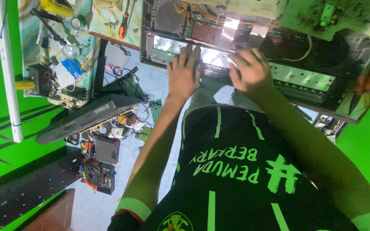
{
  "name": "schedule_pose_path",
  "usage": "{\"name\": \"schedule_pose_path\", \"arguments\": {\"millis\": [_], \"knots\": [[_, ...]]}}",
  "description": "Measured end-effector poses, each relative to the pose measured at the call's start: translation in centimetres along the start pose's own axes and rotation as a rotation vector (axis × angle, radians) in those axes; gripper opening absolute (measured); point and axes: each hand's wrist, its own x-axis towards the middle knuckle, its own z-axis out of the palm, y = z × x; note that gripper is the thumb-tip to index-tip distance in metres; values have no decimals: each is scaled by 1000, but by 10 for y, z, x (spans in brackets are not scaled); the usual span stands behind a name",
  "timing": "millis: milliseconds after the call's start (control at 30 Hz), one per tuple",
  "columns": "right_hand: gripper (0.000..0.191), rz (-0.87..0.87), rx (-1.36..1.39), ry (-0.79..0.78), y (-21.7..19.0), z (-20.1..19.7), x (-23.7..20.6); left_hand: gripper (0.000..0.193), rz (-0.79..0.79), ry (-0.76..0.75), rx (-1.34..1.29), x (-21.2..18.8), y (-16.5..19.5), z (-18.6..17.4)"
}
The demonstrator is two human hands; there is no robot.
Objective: The person disassembles an electronic keyboard unit, removing circuit boards, button plates, ribbon cables, and structural internal components by hand.
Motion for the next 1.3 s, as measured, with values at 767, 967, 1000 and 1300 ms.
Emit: {"name": "schedule_pose_path", "arguments": {"millis": [767,967,1000,1300], "knots": [[46,132,-467,-90,-6,113,77,56,371,11,49,62,-52,-34],[38,145,-364,-186,10,116,69,59,295,69,62,59,-43,-28],[35,145,-352,-196,13,117,68,58,275,53,43,58,-42,-27],[29,121,-195,-153,33,119,64,50,244,247,97,53,-36,-23]]}}
